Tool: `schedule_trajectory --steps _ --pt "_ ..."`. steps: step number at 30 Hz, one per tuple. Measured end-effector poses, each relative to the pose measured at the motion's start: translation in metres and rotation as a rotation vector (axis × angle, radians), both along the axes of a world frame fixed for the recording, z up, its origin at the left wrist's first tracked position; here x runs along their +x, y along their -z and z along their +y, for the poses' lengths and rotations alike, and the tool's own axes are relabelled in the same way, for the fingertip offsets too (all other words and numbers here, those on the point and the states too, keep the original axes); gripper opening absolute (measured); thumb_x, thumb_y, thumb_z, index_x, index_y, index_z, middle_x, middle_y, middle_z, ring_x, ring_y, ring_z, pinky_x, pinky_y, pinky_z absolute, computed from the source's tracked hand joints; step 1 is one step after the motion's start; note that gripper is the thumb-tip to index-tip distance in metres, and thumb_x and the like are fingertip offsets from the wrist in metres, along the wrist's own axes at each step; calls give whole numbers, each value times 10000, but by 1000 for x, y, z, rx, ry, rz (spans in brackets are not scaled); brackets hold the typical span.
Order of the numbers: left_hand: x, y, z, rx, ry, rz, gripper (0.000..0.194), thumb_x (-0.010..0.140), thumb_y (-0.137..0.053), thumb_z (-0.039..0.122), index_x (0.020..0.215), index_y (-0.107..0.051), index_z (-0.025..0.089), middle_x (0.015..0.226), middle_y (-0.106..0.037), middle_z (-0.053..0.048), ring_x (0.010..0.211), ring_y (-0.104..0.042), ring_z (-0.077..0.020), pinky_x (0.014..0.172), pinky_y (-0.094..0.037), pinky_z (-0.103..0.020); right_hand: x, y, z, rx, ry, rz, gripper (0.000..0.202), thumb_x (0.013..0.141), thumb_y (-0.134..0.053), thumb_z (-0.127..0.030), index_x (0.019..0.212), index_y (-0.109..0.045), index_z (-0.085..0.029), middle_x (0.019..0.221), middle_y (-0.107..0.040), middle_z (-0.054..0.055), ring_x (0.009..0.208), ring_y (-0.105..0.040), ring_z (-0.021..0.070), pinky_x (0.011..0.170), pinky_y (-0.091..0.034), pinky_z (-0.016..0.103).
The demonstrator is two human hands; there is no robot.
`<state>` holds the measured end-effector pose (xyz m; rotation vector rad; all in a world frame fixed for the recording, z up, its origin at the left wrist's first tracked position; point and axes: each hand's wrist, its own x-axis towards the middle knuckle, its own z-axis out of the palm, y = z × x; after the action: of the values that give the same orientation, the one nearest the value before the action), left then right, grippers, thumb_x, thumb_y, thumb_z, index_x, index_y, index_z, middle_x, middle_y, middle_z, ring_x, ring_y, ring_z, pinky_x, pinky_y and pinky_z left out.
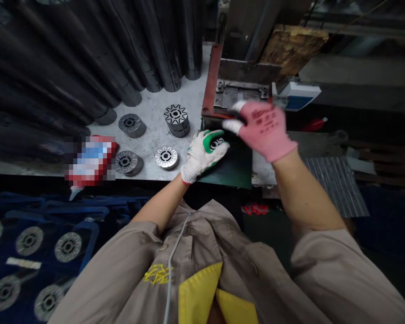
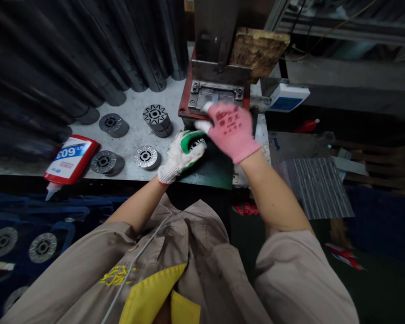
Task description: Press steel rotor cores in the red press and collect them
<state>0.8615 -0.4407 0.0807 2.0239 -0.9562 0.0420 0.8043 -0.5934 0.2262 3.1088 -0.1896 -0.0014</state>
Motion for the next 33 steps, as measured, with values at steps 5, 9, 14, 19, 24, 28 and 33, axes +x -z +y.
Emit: schedule_trajectory --steps 5,9,14,19,24,28,33 --pt "-7 -2 -7 49 -117 8 515 895 -718 479 1331 -713 205 1317 -694 -121 1302 -613 -313 1177 -466 -477 22 -13 -11 -170 175 -60 489 1059 -542 -484 1177 -760 -63 1357 -624 248 1242 -584 435 969 -493 513" --pt "-10 0 -4 84 -106 -8 631 890 -723 583 1387 -673 198 1344 -647 -141 1316 -591 -328 1184 -446 -493 9 -10 -10 -115 133 -57 521 1095 -420 -494 1216 -754 -113 1296 -658 228 1204 -615 408 940 -510 503" --pt "-4 5 3 123 -67 -45 901 803 -723 793 1479 -606 209 1438 -602 -169 1366 -555 -370 1198 -423 -527 -17 30 -4 101 15 20 415 1108 -386 -333 1321 -709 -184 1315 -716 130 1202 -648 280 1025 -482 381" --pt "4 2 10 138 121 -60 807 860 -736 665 1526 -550 249 1495 -626 -110 1451 -520 -348 1278 -366 -503 -13 48 6 30 -207 274 334 1054 -479 -241 1257 -725 -144 1263 -741 145 1158 -659 280 978 -462 360" --pt "3 4 11 95 -10 7 848 805 -785 675 1491 -591 216 1490 -577 -153 1382 -573 -344 1175 -494 -466 -5 -3 3 -4 -78 111 394 1095 -454 -375 1336 -706 -192 1292 -720 143 1168 -650 320 962 -493 427" --pt "5 -2 17 41 92 -7 781 879 -696 715 1477 -611 219 1484 -601 -146 1423 -550 -335 1225 -454 -466 14 -21 -7 -85 186 -53 553 1071 -505 -511 1353 -689 -73 1417 -602 265 1280 -572 441 1005 -494 546" --pt "5 -10 21 69 188 -40 754 942 -607 715 1510 -575 220 1514 -623 -118 1497 -497 -341 1302 -356 -509 14 -12 -12 -39 169 -60 507 1088 -442 -517 1256 -731 -135 1363 -629 213 1279 -563 414 1036 -463 555"
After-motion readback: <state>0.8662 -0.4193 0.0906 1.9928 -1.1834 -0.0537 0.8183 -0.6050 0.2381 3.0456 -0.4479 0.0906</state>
